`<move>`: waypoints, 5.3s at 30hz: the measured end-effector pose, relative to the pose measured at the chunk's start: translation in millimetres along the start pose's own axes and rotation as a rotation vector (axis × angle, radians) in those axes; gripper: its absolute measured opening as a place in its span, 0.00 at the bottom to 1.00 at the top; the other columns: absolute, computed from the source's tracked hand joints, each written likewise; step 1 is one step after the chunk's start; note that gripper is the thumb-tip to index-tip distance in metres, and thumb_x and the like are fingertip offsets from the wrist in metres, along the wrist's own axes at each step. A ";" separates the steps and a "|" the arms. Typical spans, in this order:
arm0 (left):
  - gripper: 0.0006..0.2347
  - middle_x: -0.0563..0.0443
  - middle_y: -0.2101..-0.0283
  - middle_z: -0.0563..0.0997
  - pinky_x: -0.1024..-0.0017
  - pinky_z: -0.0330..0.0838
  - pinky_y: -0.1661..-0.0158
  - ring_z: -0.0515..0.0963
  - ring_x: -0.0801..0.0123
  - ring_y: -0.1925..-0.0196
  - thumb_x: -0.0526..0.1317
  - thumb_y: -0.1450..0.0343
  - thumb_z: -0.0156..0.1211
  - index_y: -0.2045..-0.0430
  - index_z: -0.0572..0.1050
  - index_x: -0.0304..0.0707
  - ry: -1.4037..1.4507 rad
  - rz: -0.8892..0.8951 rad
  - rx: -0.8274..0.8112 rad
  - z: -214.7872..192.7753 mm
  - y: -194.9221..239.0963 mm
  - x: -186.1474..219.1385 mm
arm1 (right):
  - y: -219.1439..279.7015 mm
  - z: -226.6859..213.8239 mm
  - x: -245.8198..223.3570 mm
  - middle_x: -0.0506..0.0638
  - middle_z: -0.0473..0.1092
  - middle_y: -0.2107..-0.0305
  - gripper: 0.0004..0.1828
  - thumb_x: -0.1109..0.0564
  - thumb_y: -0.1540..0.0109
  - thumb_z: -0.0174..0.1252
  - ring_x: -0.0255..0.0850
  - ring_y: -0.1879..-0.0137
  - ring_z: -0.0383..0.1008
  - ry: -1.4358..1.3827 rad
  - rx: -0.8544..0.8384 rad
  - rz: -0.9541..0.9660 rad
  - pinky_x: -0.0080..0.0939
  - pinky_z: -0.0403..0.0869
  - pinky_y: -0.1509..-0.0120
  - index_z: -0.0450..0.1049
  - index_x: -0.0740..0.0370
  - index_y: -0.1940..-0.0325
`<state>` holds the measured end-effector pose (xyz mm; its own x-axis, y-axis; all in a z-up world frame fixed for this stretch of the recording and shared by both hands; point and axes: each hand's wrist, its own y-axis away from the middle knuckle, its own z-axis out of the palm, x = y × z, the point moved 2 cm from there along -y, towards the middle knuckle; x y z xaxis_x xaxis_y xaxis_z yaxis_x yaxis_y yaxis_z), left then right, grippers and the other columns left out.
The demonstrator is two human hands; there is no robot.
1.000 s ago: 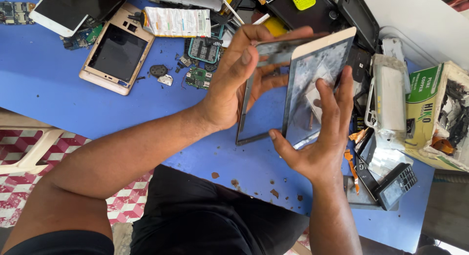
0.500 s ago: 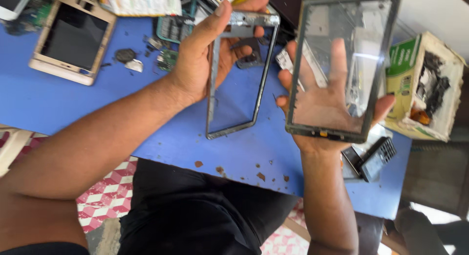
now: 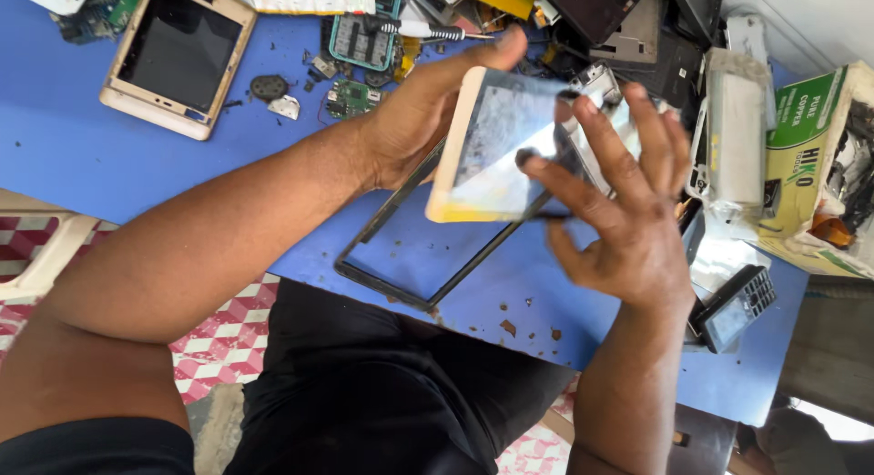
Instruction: The person disassembles a tablet by prying open the frame and removing internal components. They use a screwdriver to loosen screws and carefully separate the screen assembly from the chassis, placing parts on the workbench.
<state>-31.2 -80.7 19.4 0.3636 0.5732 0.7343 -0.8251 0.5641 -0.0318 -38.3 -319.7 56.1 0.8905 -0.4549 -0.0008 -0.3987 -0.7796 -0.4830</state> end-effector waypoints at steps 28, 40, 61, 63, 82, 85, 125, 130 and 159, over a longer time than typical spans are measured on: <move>0.46 0.53 0.30 0.58 0.76 0.73 0.37 0.72 0.74 0.38 0.64 0.38 0.75 0.29 0.62 0.41 -1.156 0.840 -0.037 36.3 13.8 -30.4 | 12.2 33.1 -40.8 0.57 0.46 0.23 0.62 0.36 0.36 0.75 0.47 0.17 0.49 -0.995 0.538 0.589 0.44 0.52 0.15 0.39 0.61 0.16; 0.39 0.54 0.31 0.64 0.69 0.65 0.27 0.67 0.73 0.30 0.57 0.34 0.72 0.30 0.67 0.35 -0.610 0.948 0.104 -18.4 5.5 25.9 | -13.0 28.6 -29.7 0.69 0.49 0.25 0.53 0.46 0.47 0.73 0.62 0.18 0.53 -0.405 0.241 0.278 0.58 0.59 0.16 0.58 0.61 0.22; 0.37 0.54 0.33 0.65 0.66 0.66 0.26 0.67 0.74 0.30 0.64 0.32 0.63 0.32 0.67 0.38 -0.682 0.935 0.121 -19.9 3.9 4.2 | -19.5 42.2 -43.3 0.71 0.43 0.25 0.64 0.43 0.51 0.82 0.67 0.19 0.53 -0.354 0.084 0.314 0.59 0.70 0.23 0.49 0.58 0.22; 0.38 0.54 0.33 0.65 0.68 0.68 0.26 0.66 0.74 0.30 0.64 0.32 0.62 0.32 0.67 0.37 -0.729 0.950 0.126 -19.7 4.1 3.5 | -20.4 43.2 -43.9 0.72 0.42 0.24 0.63 0.44 0.50 0.81 0.66 0.20 0.56 -0.396 0.068 0.351 0.56 0.73 0.26 0.49 0.58 0.22; 0.40 0.54 0.34 0.67 0.74 0.70 0.30 0.67 0.77 0.28 0.64 0.35 0.61 0.31 0.68 0.38 -0.997 1.004 0.218 -20.2 7.2 7.2 | -24.0 40.5 -49.0 0.74 0.51 0.28 0.61 0.45 0.50 0.80 0.66 0.25 0.62 -0.289 0.044 0.412 0.59 0.71 0.28 0.50 0.60 0.22; 0.39 0.55 0.33 0.67 0.74 0.70 0.29 0.66 0.78 0.30 0.62 0.34 0.63 0.30 0.68 0.39 -0.976 1.000 0.203 -20.0 6.1 6.9 | -24.0 42.0 -48.3 0.74 0.52 0.29 0.61 0.44 0.49 0.80 0.66 0.26 0.64 -0.259 0.029 0.427 0.59 0.72 0.30 0.50 0.60 0.22; 0.17 0.48 0.42 0.82 0.77 0.84 0.56 0.86 0.70 0.42 0.50 0.13 0.43 0.35 0.67 0.41 -0.673 0.655 0.150 3.6 11.6 12.4 | 1.2 53.9 -1.8 0.59 0.78 0.60 0.18 0.67 0.30 0.58 0.42 0.57 0.82 -1.098 0.292 0.724 0.38 0.81 0.51 0.63 0.70 0.38; 0.18 0.47 0.48 0.84 0.80 0.84 0.66 0.88 0.73 0.51 0.50 0.14 0.42 0.37 0.71 0.39 -0.688 0.671 0.217 7.9 12.7 13.4 | 3.1 56.8 -4.8 0.60 0.77 0.62 0.16 0.68 0.33 0.60 0.43 0.57 0.81 -1.153 0.219 0.693 0.40 0.82 0.52 0.66 0.71 0.42; 0.18 0.45 0.42 0.80 0.72 0.86 0.56 0.87 0.63 0.44 0.41 0.17 0.58 0.33 0.64 0.40 -0.454 0.702 0.245 2.9 11.1 9.7 | -2.1 50.2 -7.4 0.52 0.77 0.53 0.18 0.61 0.34 0.56 0.39 0.51 0.81 -1.262 0.080 0.748 0.36 0.82 0.51 0.67 0.69 0.41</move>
<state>-38.1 -70.6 28.1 -0.4284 0.4190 0.8006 -0.8827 -0.0045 -0.4700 -33.0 -293.0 13.2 0.0996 -0.0309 -0.9945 -0.8674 -0.4924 -0.0716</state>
